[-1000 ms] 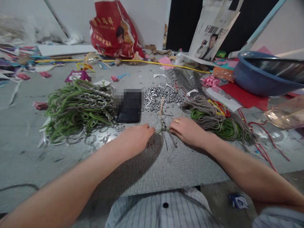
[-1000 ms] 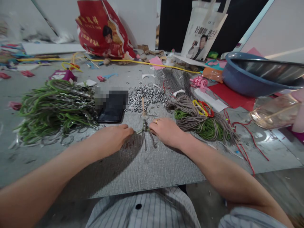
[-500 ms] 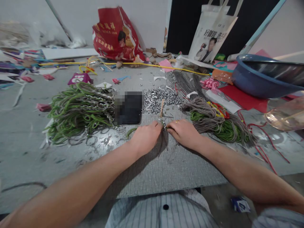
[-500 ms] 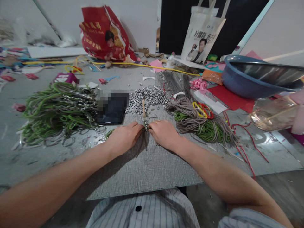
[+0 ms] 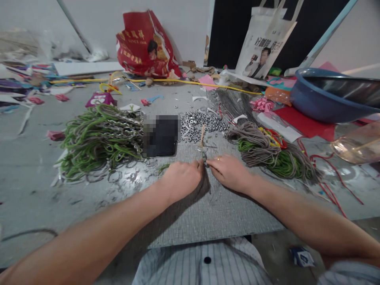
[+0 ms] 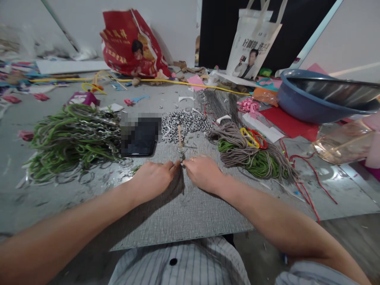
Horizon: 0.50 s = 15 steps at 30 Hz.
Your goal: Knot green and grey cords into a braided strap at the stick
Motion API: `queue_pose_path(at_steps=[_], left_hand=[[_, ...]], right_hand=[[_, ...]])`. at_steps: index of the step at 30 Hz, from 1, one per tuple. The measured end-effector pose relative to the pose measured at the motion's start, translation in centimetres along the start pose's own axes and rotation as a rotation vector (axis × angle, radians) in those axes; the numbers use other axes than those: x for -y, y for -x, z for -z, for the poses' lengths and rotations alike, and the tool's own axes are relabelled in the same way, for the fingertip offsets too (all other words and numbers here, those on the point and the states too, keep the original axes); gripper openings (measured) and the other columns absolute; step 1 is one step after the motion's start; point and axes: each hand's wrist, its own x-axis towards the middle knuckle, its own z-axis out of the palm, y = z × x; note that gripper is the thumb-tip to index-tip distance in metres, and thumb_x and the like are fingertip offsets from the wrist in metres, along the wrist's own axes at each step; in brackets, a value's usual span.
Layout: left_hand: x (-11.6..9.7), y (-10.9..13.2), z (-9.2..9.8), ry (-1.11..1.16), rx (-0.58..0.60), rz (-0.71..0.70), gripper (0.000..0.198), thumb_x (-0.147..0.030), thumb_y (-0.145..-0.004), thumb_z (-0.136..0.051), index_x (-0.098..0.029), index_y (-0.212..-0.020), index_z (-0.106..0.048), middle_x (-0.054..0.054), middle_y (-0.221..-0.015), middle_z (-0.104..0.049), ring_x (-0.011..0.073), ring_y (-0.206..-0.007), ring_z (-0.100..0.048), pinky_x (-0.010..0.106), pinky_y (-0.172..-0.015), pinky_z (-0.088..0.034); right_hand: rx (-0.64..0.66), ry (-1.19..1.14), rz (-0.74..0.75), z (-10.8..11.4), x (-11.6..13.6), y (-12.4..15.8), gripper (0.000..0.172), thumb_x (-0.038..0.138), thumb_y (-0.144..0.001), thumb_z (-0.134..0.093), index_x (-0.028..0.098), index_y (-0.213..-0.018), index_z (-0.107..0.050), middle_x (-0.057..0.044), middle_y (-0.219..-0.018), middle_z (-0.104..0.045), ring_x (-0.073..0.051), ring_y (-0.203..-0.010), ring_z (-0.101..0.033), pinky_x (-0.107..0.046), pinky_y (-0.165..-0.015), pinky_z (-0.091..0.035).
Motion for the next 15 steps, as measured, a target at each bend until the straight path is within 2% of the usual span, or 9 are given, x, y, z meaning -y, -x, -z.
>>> queue_pose_path(at_steps=[5, 10, 15], left_hand=[[-0.3, 0.3, 0.2, -0.003, 0.026, 0.008, 0.047, -0.003, -0.081, -0.029, -0.002, -0.126, -0.04, 0.013, -0.076, -0.064, 0.0224, -0.062, -0.064, 0.029, -0.044, -0.043], [0.2, 0.4, 0.7, 0.001, 0.09, 0.012, 0.046, -0.007, -0.083, -0.029, -0.01, -0.128, -0.041, 0.012, -0.076, -0.066, 0.0229, -0.065, -0.064, 0.029, -0.048, -0.043], [1.0, 0.4, 0.8, 0.018, 0.084, 0.008, 0.046, -0.009, -0.085, -0.03, -0.015, -0.129, -0.042, 0.012, -0.075, -0.066, 0.0249, -0.065, -0.064, 0.03, -0.048, -0.042]], right_hand=[[0.053, -0.045, -0.027, 0.4, 0.0, 0.0, 0.027, 0.016, -0.086, -0.038, 0.013, -0.098, -0.062, -0.009, -0.085, -0.067, -0.019, -0.076, -0.059, -0.029, -0.068, -0.038], [0.101, -0.159, -0.058, 1.2, -0.9, -0.1, 0.025, 0.018, -0.087, -0.039, 0.015, -0.099, -0.061, -0.008, -0.094, -0.067, -0.018, -0.086, -0.06, -0.027, -0.072, -0.039], [0.148, -0.199, 0.001, 1.8, -1.3, -0.1, 0.022, 0.017, -0.086, -0.041, 0.015, -0.095, -0.061, -0.008, -0.09, -0.067, -0.018, -0.084, -0.06, -0.026, -0.071, -0.04]])
